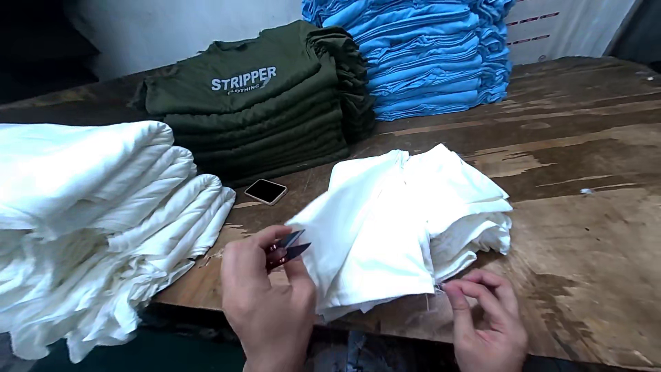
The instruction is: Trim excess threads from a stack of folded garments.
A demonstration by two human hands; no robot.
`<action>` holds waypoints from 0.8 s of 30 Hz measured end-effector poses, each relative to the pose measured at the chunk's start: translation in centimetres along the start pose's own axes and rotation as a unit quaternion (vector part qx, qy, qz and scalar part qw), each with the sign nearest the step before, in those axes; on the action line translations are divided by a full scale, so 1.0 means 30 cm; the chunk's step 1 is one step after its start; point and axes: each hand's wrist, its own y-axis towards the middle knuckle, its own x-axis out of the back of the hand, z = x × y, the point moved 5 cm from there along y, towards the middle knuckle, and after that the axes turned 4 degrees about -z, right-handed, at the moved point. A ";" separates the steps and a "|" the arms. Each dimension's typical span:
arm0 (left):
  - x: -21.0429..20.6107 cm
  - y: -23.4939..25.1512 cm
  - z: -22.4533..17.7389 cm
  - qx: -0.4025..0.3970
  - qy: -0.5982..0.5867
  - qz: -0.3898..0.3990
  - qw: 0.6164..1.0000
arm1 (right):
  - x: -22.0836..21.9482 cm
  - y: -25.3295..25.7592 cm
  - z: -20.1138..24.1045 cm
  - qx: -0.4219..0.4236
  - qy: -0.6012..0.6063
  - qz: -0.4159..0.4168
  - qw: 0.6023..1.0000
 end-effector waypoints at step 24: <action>-0.200 -0.150 -0.110 -0.039 -0.248 0.218 0.943 | -0.122 0.007 0.065 0.018 0.135 0.025 0.990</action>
